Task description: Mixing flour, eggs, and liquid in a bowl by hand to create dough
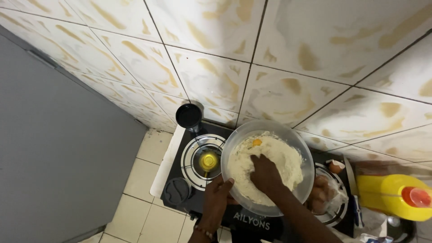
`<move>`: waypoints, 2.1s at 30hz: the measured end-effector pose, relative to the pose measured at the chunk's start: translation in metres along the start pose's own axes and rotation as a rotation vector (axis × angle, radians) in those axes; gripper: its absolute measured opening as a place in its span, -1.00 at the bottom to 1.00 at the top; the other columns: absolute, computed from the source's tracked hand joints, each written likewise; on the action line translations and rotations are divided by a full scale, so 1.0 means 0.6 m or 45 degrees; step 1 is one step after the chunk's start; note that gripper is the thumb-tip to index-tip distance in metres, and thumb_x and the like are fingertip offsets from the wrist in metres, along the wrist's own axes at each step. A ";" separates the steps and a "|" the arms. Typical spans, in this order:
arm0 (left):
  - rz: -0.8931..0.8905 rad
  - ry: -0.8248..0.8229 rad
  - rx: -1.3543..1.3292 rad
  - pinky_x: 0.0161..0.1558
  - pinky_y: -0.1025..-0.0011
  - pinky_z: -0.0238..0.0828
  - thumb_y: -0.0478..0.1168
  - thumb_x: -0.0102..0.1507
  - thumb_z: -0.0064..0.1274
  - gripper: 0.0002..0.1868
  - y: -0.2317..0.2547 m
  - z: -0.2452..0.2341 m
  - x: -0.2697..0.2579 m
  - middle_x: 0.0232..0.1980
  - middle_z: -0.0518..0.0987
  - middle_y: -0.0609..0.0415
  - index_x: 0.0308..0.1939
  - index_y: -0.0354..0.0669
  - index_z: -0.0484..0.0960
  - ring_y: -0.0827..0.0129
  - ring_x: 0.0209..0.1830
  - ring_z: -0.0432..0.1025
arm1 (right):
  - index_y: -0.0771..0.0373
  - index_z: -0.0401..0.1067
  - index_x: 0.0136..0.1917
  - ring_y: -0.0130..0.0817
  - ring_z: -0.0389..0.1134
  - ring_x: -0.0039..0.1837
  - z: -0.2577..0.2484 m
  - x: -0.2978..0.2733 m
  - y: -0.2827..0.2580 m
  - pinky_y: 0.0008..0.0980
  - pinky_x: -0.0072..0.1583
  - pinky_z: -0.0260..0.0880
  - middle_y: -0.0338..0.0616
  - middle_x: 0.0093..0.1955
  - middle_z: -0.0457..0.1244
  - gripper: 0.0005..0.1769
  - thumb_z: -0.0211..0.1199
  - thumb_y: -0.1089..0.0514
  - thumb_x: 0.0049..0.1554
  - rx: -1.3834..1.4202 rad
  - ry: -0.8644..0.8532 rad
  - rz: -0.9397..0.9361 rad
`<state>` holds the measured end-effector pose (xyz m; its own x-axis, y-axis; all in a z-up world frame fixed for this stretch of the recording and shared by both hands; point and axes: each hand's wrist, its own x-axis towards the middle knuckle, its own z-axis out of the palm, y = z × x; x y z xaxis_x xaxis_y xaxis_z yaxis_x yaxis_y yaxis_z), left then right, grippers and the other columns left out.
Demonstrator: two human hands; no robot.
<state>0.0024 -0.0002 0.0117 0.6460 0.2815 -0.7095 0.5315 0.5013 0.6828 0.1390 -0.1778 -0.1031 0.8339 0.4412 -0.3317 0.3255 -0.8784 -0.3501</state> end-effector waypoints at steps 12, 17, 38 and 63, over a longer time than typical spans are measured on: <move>0.128 0.050 0.164 -0.44 0.23 0.78 0.00 0.33 0.30 -0.49 -0.006 -0.008 0.042 -0.05 0.81 -0.09 0.19 -0.34 0.84 0.18 -0.41 0.67 | -0.17 0.00 0.84 0.25 -0.22 0.86 -0.099 0.080 0.045 0.46 0.64 0.08 -0.06 0.93 -0.27 -0.04 0.30 -0.06 0.28 -0.561 -0.363 -0.289; 0.143 0.062 -0.005 -0.51 0.19 0.75 -0.17 0.36 0.31 -0.61 -0.032 -0.013 0.058 -0.07 0.78 -0.03 0.21 -0.30 0.86 0.09 -0.34 0.68 | -0.01 0.29 0.63 0.30 0.27 0.55 -0.056 0.032 0.051 0.21 0.41 0.53 0.10 0.66 0.14 -0.26 0.20 0.19 0.17 -0.235 -0.247 0.092; -0.042 0.035 0.031 -0.32 0.15 0.81 -0.22 0.44 0.23 -0.65 0.023 0.004 0.013 -0.09 0.78 -0.12 0.21 -0.39 0.85 0.10 -0.23 0.68 | 0.21 0.16 0.62 0.53 0.48 0.20 -0.015 -0.004 0.008 0.31 0.22 0.57 0.40 0.53 0.11 -0.18 0.23 -0.21 0.26 0.055 -0.159 0.346; 0.859 0.358 0.444 0.51 -0.21 0.44 -0.32 0.04 0.68 0.45 0.205 -0.100 0.197 0.58 0.06 -0.56 0.76 -0.44 -0.09 -0.60 0.61 0.10 | -0.30 0.36 0.70 -0.10 0.24 0.75 0.009 0.076 0.107 -0.07 0.70 0.23 -0.21 0.77 0.21 -0.18 0.17 -0.17 0.16 0.028 -0.032 0.124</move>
<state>0.1114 0.1442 0.0014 0.7514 0.6505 -0.1109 0.2464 -0.1207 0.9616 0.1958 -0.2132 -0.1456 0.8496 0.3588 -0.3865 0.2335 -0.9130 -0.3344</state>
